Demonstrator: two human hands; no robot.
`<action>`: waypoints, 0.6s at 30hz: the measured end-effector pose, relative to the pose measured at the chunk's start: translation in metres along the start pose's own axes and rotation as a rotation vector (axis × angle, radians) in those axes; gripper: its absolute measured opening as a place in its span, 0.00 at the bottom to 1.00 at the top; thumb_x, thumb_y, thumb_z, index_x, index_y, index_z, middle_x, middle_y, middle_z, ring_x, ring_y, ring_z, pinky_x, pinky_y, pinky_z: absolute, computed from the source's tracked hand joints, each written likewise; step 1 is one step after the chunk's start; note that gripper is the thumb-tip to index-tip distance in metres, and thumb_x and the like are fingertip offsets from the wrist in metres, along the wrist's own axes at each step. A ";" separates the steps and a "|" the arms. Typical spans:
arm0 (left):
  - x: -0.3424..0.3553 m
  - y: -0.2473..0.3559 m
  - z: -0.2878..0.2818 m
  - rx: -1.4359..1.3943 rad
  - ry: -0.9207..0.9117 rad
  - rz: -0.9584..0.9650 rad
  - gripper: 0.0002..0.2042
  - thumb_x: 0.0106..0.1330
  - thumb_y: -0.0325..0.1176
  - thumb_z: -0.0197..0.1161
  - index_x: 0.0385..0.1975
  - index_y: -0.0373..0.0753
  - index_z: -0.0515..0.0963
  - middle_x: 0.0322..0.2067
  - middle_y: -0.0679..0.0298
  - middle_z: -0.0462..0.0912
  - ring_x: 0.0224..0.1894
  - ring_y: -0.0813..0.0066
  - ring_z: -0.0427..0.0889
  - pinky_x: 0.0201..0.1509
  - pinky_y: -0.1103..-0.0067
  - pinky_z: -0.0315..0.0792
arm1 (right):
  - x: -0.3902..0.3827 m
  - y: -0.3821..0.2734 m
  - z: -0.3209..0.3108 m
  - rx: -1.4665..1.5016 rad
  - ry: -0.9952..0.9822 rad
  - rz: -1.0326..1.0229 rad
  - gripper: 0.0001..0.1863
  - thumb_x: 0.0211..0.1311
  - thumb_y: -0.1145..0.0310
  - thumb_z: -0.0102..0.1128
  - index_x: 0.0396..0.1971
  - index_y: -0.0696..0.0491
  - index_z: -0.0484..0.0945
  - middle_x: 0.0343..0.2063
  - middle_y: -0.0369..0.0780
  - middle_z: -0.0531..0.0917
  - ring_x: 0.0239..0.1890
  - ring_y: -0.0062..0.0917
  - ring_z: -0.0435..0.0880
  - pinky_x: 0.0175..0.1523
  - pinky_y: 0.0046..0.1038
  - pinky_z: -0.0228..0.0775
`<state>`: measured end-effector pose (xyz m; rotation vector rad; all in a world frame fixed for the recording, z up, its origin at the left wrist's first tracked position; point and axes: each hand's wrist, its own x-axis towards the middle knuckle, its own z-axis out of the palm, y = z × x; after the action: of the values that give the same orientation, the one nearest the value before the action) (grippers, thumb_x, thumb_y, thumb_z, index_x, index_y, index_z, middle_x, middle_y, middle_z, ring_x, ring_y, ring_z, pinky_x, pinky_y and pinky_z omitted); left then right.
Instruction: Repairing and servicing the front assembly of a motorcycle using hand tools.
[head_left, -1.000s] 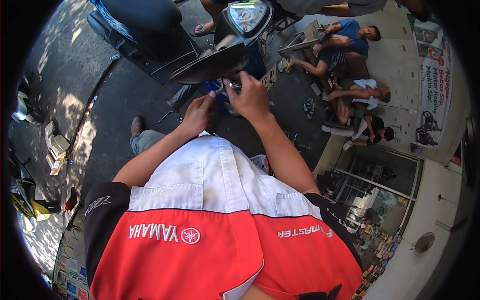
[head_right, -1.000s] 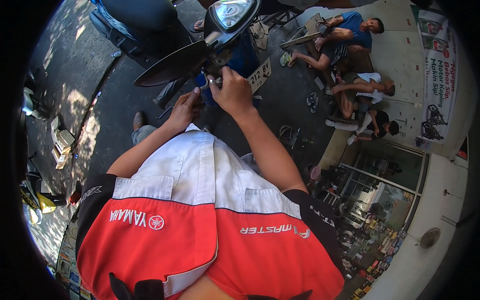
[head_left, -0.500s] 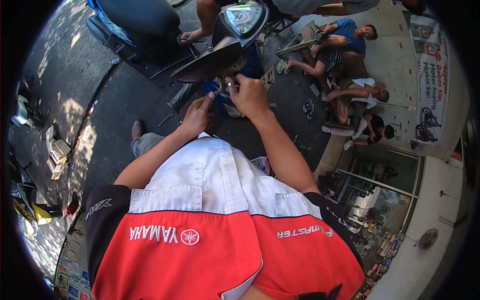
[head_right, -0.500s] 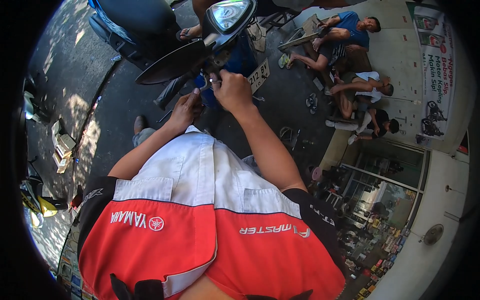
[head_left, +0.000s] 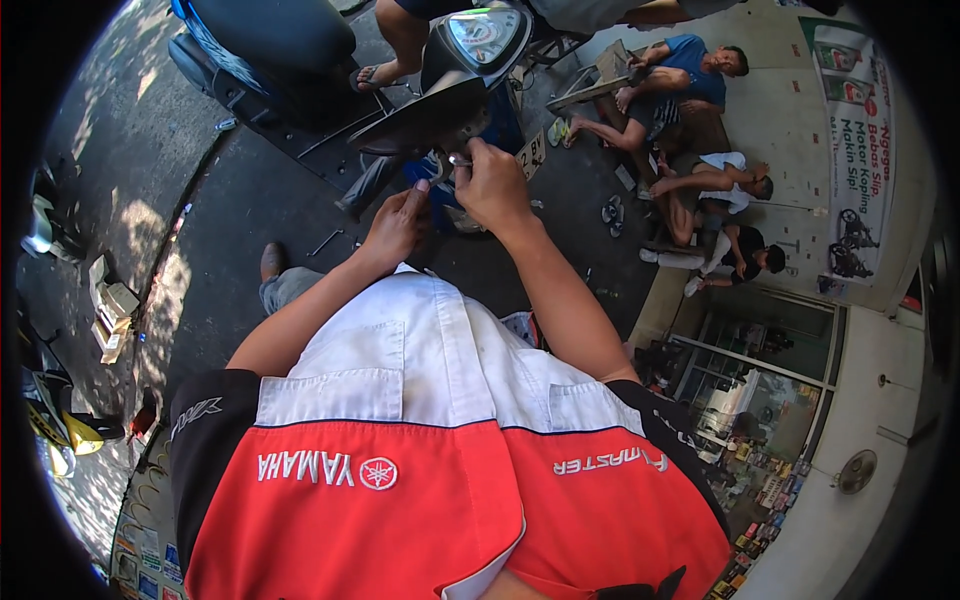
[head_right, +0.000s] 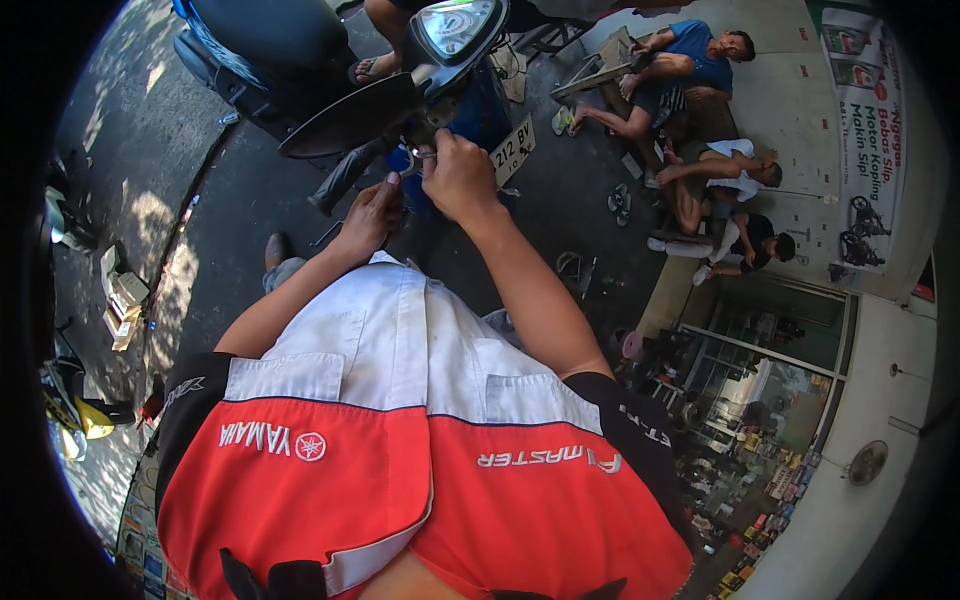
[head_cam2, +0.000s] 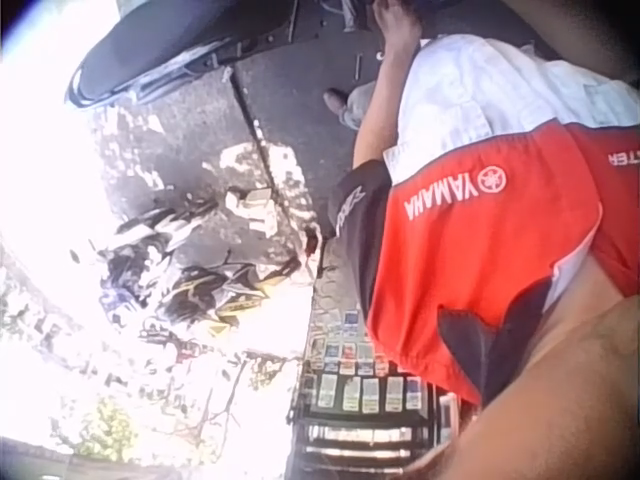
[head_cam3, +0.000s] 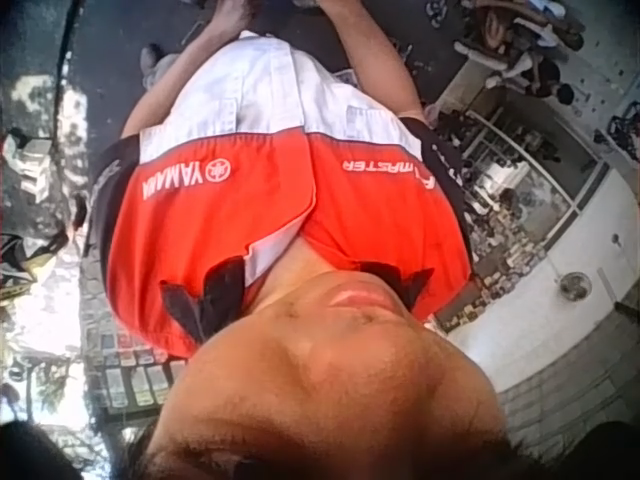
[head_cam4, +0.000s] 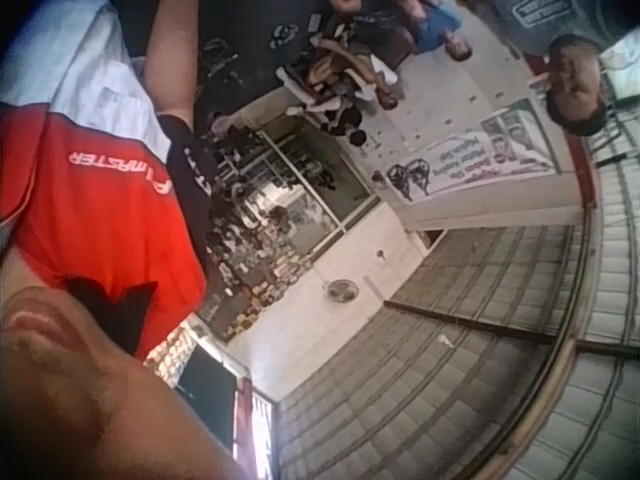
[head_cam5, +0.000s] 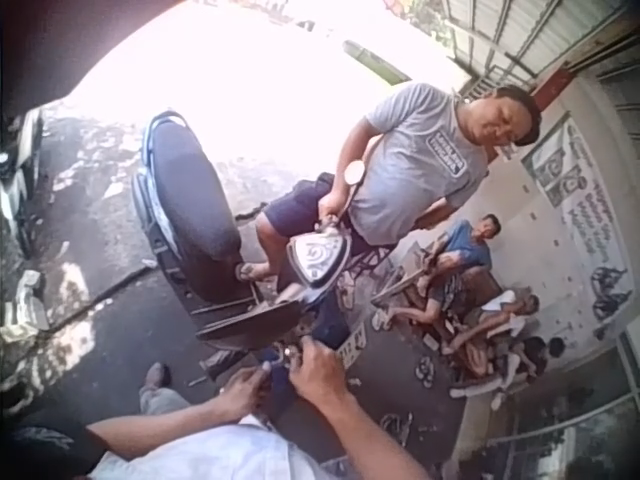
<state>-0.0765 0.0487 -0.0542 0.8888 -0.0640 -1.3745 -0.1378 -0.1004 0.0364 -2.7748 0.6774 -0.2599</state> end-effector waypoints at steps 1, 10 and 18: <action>0.000 0.000 0.001 0.005 0.005 0.007 0.23 0.75 0.58 0.52 0.23 0.49 0.62 0.16 0.76 0.54 0.17 0.84 0.52 0.22 0.80 0.49 | 0.000 0.000 0.001 0.000 0.008 0.000 0.12 0.61 0.65 0.65 0.30 0.59 0.77 0.26 0.52 0.83 0.34 0.52 0.84 0.41 0.46 0.76; 0.001 0.000 0.003 0.002 0.006 0.018 0.22 0.75 0.58 0.52 0.23 0.50 0.62 0.16 0.77 0.54 0.16 0.85 0.53 0.21 0.81 0.49 | -0.001 0.009 0.002 -0.010 -0.156 0.147 0.08 0.60 0.69 0.62 0.33 0.58 0.76 0.28 0.53 0.82 0.34 0.53 0.82 0.39 0.48 0.74; -0.001 0.001 0.000 0.027 0.024 -0.004 0.22 0.75 0.58 0.52 0.24 0.49 0.64 0.18 0.77 0.54 0.18 0.85 0.53 0.23 0.80 0.50 | -0.006 0.012 0.005 0.043 0.022 -0.057 0.12 0.64 0.62 0.62 0.31 0.57 0.76 0.31 0.53 0.84 0.36 0.53 0.84 0.41 0.49 0.74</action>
<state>-0.0758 0.0497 -0.0525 0.9287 -0.0625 -1.3692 -0.1466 -0.1066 0.0279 -2.7567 0.5918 -0.3139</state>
